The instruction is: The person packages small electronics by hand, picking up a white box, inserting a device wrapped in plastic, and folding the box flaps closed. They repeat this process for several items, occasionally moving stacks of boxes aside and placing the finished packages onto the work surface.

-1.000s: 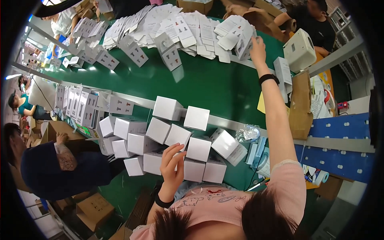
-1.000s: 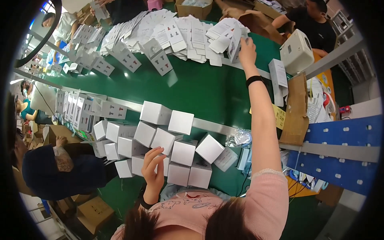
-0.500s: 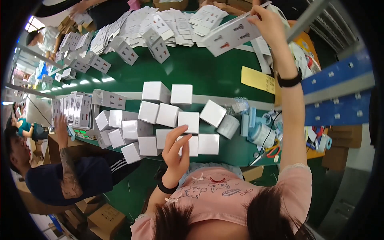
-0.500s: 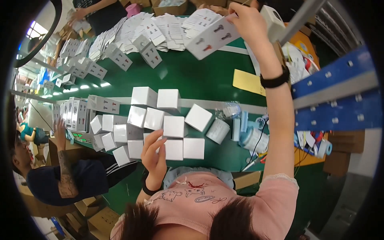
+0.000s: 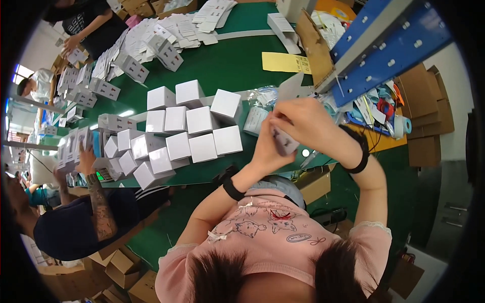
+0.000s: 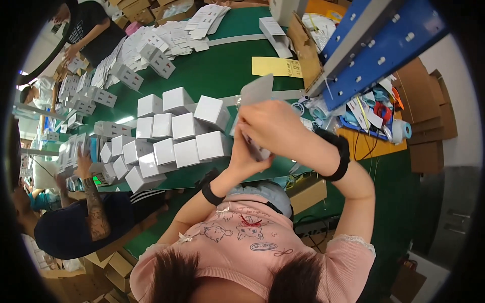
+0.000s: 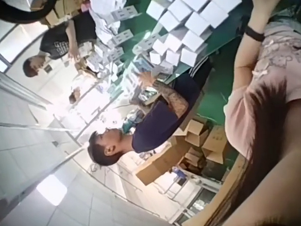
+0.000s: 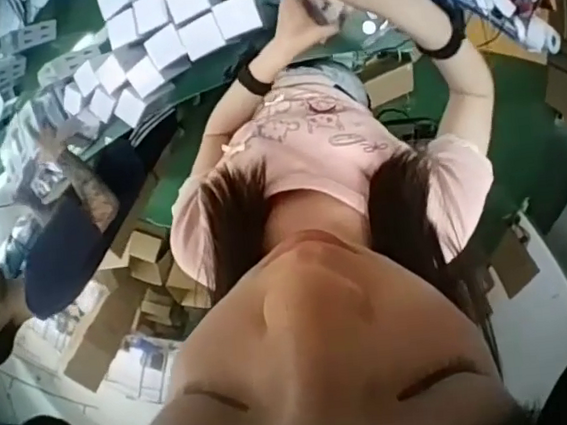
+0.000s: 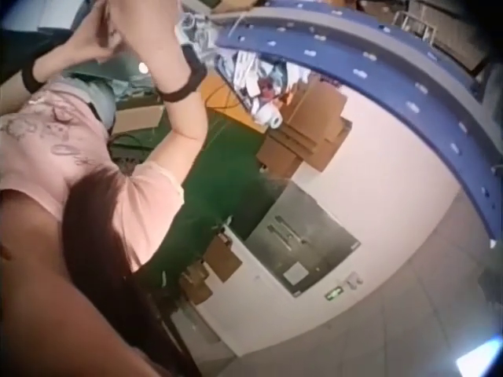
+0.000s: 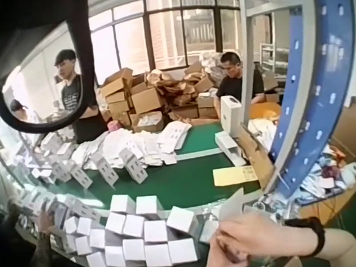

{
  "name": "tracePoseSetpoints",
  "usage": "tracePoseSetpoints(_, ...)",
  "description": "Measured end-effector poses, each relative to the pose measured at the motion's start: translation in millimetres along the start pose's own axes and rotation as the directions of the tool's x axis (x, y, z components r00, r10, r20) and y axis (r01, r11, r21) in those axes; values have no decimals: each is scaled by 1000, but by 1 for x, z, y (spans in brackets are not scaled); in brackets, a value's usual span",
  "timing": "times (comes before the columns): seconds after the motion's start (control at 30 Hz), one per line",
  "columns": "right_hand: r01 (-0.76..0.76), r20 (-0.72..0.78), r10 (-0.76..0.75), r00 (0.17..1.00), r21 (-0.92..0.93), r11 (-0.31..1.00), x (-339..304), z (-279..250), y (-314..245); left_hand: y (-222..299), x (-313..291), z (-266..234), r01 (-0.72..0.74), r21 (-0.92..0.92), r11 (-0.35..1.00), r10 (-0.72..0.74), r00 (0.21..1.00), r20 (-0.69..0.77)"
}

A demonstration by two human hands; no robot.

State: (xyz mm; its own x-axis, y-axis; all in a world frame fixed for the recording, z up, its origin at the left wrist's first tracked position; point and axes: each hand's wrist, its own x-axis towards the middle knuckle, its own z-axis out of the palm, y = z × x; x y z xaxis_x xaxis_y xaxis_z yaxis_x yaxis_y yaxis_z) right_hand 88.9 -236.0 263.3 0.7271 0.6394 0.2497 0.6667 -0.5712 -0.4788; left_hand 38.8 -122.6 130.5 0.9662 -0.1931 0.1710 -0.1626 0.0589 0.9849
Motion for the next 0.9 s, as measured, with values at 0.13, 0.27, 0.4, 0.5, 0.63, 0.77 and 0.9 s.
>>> tracePoseSetpoints(0.13,-75,-464,128,876,130,989,-70,28,52,-81,-20,-19,-184,-58,981,184,983,-4)
tracePoseSetpoints(0.27,-168,-317,476,820,662,731,-136,108,94,-125,-35,-22,-198,36,980,195,978,77)
tracePoseSetpoints(0.4,-199,-191,553,811,798,568,-146,147,75,-127,-47,-26,-206,125,971,194,976,103)
tracePoseSetpoints(0.5,-202,-216,588,779,802,562,-143,161,62,-109,-52,-25,-276,218,936,257,960,108)
tracePoseSetpoints(0.63,-222,-343,551,761,660,717,-132,167,47,-91,-50,-10,-130,151,980,142,987,-72)
tracePoseSetpoints(0.77,-268,-449,498,742,482,834,-123,168,47,-88,-49,-5,-68,170,983,96,982,-160)
tracePoseSetpoints(0.9,-272,-508,442,739,375,886,-120,168,50,-78,-50,-5,-264,556,788,312,950,9)
